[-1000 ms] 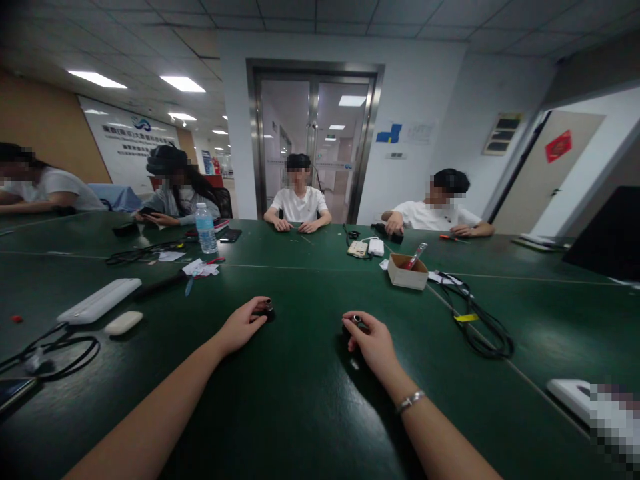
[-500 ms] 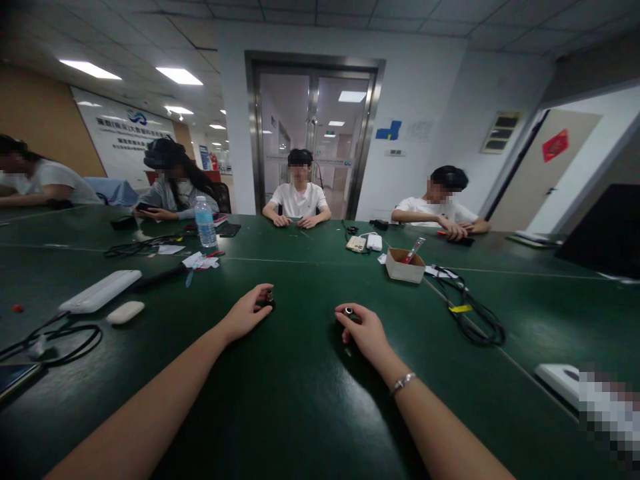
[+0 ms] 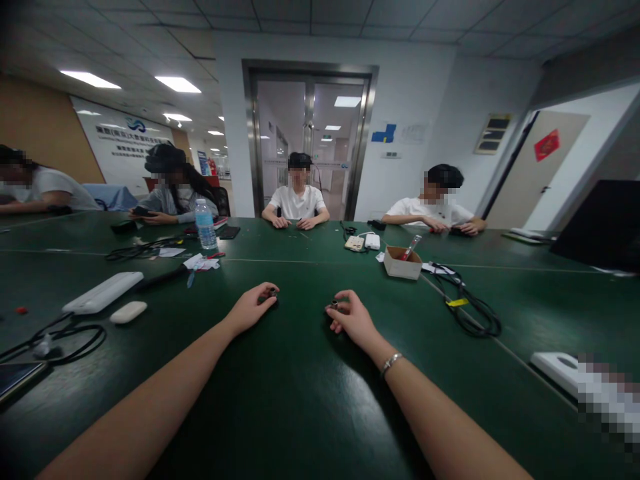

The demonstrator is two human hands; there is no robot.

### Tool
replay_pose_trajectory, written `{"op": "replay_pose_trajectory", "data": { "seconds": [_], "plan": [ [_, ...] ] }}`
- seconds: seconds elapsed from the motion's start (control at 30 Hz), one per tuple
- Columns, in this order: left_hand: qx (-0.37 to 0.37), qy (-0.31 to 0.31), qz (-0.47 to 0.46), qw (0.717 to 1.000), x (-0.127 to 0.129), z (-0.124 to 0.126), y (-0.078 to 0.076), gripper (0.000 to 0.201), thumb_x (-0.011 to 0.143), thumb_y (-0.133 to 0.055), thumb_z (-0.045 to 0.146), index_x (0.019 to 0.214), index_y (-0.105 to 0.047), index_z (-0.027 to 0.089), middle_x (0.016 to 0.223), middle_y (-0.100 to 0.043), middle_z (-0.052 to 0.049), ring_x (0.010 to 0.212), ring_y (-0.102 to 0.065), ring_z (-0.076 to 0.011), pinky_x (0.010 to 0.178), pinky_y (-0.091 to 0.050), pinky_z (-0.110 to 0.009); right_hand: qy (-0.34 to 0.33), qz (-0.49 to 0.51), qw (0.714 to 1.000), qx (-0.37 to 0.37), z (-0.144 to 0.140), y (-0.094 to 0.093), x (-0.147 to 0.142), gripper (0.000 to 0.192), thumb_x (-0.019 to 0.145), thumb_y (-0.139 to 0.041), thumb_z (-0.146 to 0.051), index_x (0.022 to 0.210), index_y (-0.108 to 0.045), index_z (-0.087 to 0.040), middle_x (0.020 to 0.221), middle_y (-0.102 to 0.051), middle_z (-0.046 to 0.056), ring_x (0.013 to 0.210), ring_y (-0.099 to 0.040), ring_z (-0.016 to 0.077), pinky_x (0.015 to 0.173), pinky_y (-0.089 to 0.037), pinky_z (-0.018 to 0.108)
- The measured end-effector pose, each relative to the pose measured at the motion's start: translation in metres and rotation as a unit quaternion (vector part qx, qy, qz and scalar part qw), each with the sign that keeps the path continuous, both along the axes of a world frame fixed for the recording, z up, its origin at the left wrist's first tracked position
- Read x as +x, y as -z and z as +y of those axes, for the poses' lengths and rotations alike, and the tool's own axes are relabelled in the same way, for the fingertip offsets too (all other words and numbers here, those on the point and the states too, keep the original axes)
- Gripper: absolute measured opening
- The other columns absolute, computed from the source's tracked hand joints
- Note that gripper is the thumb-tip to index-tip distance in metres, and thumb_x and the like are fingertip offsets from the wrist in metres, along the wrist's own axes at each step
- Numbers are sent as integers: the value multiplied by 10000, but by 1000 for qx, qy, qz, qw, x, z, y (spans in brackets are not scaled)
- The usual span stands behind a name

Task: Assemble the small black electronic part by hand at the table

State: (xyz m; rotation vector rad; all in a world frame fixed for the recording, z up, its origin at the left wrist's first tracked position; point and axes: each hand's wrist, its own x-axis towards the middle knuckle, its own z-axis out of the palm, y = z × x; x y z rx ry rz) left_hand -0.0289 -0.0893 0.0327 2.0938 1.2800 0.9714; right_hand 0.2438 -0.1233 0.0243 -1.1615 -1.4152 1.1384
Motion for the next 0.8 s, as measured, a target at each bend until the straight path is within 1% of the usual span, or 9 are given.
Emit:
{"op": "replay_pose_trajectory", "data": {
  "seconds": [0.13, 0.27, 0.37, 0.43, 0.5, 0.57, 0.7, 0.8],
  "plan": [
    [-8, 29, -6, 1000, 7, 5, 0, 241, 827, -442, 333, 1017, -549, 231, 959, -595, -29, 906, -561, -166, 827, -440, -305, -23, 29, 999, -26, 15, 0, -19, 397, 666, -722, -312, 801, -369, -193, 749, -633, 4, 492, -611, 110, 409, -483, 181],
    [-11, 76, 0, 997, 18, 9, -1, 226, 830, -428, 318, 1004, -543, 231, 923, -598, -18, 867, -565, -153, 812, -439, -284, -55, 46, 996, -57, 40, -2, -40, 397, 657, -742, -256, 765, -366, -191, 679, -618, -14, 509, -628, 122, 435, -509, 188],
    [3, 75, 21, 997, 20, 8, -3, 220, 833, -419, 309, 995, -543, 228, 908, -599, -19, 870, -556, -157, 822, -426, -290, -70, 48, 995, -56, 51, -3, -47, 390, 657, -745, -255, 766, -376, -193, 673, -612, -22, 504, -626, 119, 430, -510, 189],
    [-1, 56, 37, 998, 15, 5, -4, 223, 836, -416, 314, 992, -543, 220, 916, -599, -26, 874, -552, -164, 823, -420, -299, -86, 43, 994, -50, 49, -5, -44, 398, 645, -751, -266, 781, -384, -192, 705, -620, -15, 506, -627, 120, 439, -515, 200],
    [-16, 43, 48, 998, 8, 0, -5, 228, 838, -415, 325, 992, -543, 215, 940, -598, -33, 884, -550, -171, 813, -420, -303, -103, 28, 993, -46, 38, -8, -32, 411, 631, -755, -287, 794, -389, -190, 750, -631, 1, 515, -630, 128, 452, -517, 218],
    [-34, 42, 46, 998, -2, -7, -5, 239, 845, -406, 333, 1007, -541, 222, 975, -596, -33, 896, -547, -174, 801, -422, -300, -107, 13, 993, -46, 19, -12, -11, 411, 632, -744, -320, 800, -394, -188, 807, -639, 24, 524, -628, 133, 462, -512, 234],
    [-37, 29, 44, 998, -22, -21, -3, 259, 852, -396, 354, 1025, -547, 233, 995, -587, -37, 910, -533, -178, 809, -415, -304, -72, -18, 995, -61, -34, -24, 50, 392, 649, -725, -348, 841, -424, -186, 913, -635, 69, 515, -607, 130, 461, -492, 254],
    [-36, 25, 51, 998, -30, -27, -3, 256, 852, -398, 359, 1015, -549, 230, 965, -589, -37, 891, -527, -180, 801, -409, -308, -24, -49, 993, -104, -72, -29, 96, 404, 603, -759, -353, 804, -453, -183, 946, -630, 122, 472, -578, 138, 405, -456, 261]
  ]
}}
